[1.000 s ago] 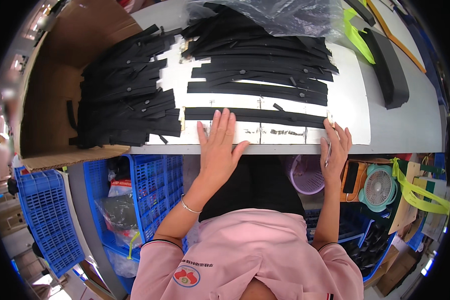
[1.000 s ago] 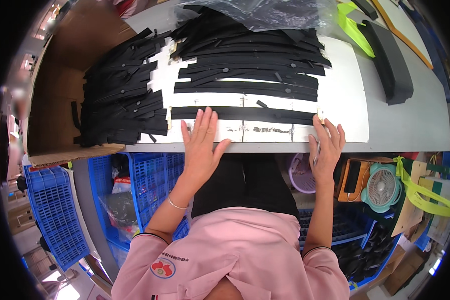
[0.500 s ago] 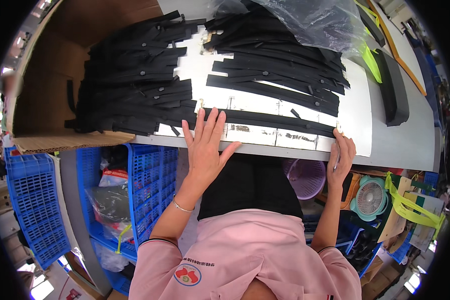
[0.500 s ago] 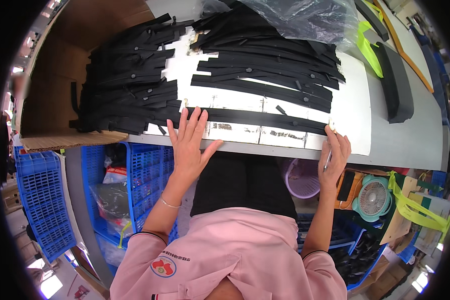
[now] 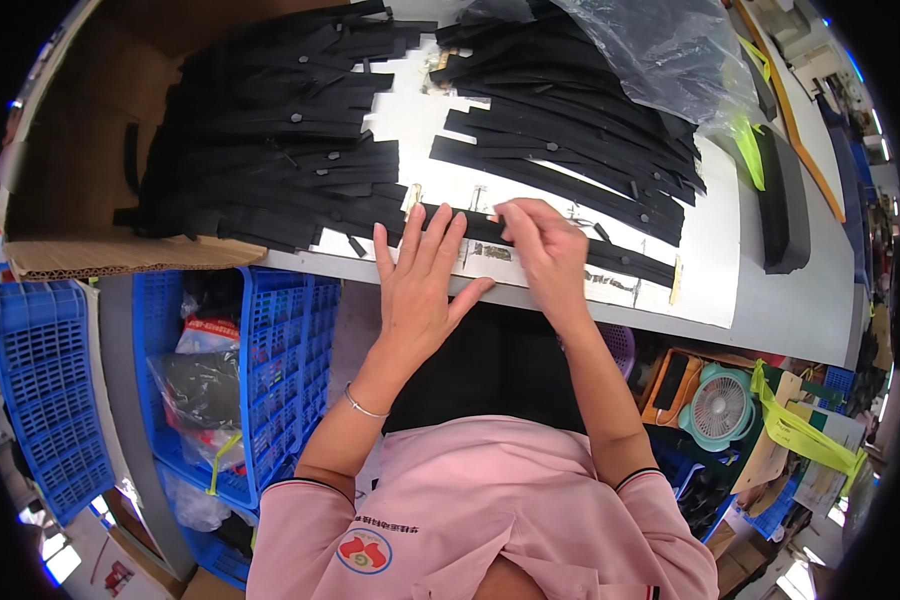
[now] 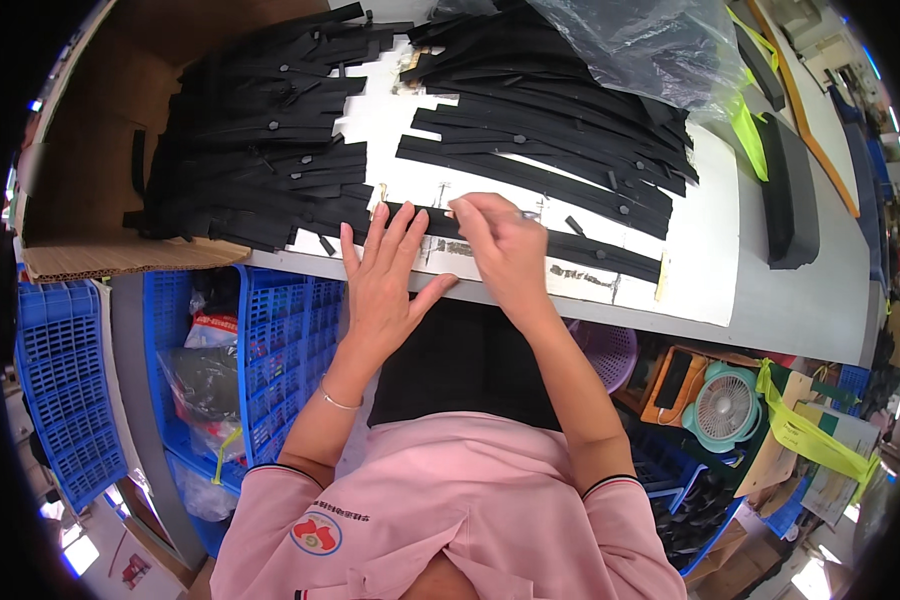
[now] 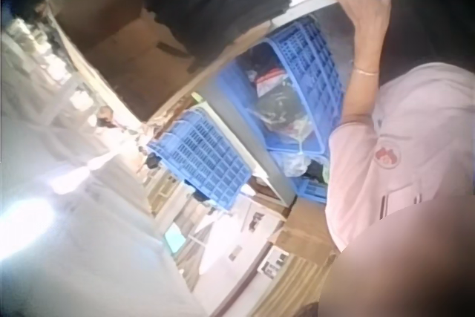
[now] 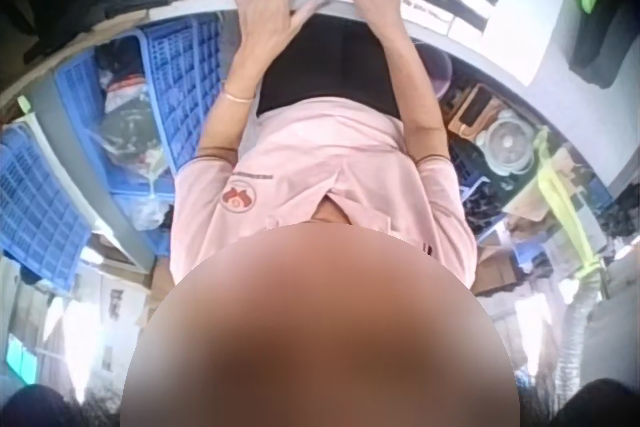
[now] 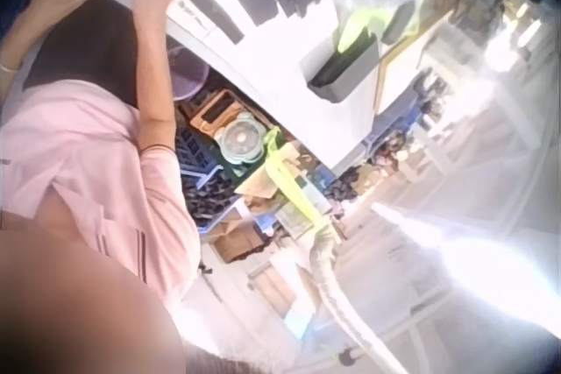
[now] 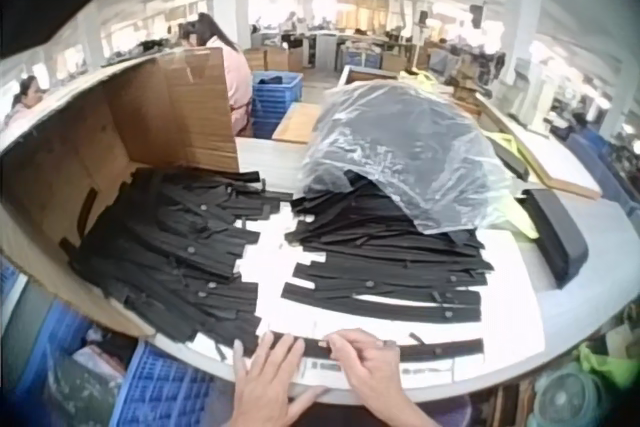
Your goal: Use a pen to mark lines on black rubber or fabric strips placed on a guide template on a workbench.
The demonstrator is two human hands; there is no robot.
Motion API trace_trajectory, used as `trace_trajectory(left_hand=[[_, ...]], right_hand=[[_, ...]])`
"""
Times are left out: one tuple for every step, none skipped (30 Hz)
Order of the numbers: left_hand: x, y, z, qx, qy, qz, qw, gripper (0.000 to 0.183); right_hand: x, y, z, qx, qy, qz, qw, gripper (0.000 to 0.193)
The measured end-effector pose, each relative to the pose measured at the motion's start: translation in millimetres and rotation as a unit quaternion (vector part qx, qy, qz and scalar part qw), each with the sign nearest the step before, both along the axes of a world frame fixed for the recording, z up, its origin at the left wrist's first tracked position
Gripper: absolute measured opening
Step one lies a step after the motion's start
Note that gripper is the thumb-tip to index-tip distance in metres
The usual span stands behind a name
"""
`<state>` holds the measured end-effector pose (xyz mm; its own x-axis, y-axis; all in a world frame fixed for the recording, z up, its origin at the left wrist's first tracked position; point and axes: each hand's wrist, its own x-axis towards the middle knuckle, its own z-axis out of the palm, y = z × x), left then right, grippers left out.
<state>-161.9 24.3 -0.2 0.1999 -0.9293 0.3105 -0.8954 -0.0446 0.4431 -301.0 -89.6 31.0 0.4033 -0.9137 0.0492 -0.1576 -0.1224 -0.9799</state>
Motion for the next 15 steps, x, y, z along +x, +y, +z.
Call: trace_trajectory(left_hand=[[0, 0, 0, 0.000, 0.001, 0.001, 1.000, 0.078], [0, 0, 0, 0.001, 0.001, 0.005, 1.000, 0.078], [1, 0, 0, -0.001, -0.001, 0.004, 1.000, 0.078], [0, 0, -1, -0.002, -0.001, 0.003, 1.000, 0.078], [0, 0, -2, -0.002, 0.001, 0.005, 1.000, 0.078], [0, 0, -2, 0.000, 0.002, 0.003, 1.000, 0.078], [0, 0, -1, 0.001, 0.002, 0.003, 1.000, 0.078], [1, 0, -1, 0.002, 0.002, 0.005, 1.000, 0.078], [1, 0, 0, 0.002, 0.001, 0.005, 1.000, 0.077], [1, 0, 0, 0.003, 0.001, 0.005, 1.000, 0.077], [1, 0, 0, 0.003, 0.002, 0.006, 1.000, 0.077], [1, 0, 0, 0.004, 0.002, 0.005, 1.000, 0.077], [0, 0, 0, 0.004, 0.001, 0.004, 1.000, 0.077], [0, 0, 0, 0.005, 0.002, 0.004, 1.000, 0.077], [0, 0, -1, 0.005, 0.000, 0.005, 1.000, 0.077]], right_hand=[[6, -2, -9, 0.001, 0.001, 0.003, 1.000, 0.018], [12, -3, -18, -0.033, 0.010, 0.006, 0.999, 0.018], [14, -3, -24, -0.066, 0.019, 0.009, 0.998, 0.017], [15, -3, -25, -0.066, 0.021, 0.012, 0.998, 0.017], [15, -2, -26, -0.085, 0.035, 0.005, 0.996, 0.017], [16, -2, -27, -0.104, 0.050, -0.002, 0.993, 0.017], [17, -2, -28, -0.104, 0.050, 0.001, 0.993, 0.017], [17, -2, -28, -0.112, 0.054, 0.000, 0.992, 0.017], [18, -2, -28, -0.121, 0.057, 0.000, 0.991, 0.016], [18, -2, -29, -0.121, 0.059, 0.001, 0.991, 0.016], [18, -1, -29, -0.126, 0.067, 0.002, 0.990, 0.017], [18, -1, -29, -0.132, 0.075, 0.003, 0.988, 0.017], [19, -1, -28, -0.131, 0.076, 0.003, 0.988, 0.017], [20, -1, -26, -0.138, 0.078, -0.004, 0.987, 0.017], [21, -1, -25, -0.144, 0.079, -0.013, 0.986, 0.018]])
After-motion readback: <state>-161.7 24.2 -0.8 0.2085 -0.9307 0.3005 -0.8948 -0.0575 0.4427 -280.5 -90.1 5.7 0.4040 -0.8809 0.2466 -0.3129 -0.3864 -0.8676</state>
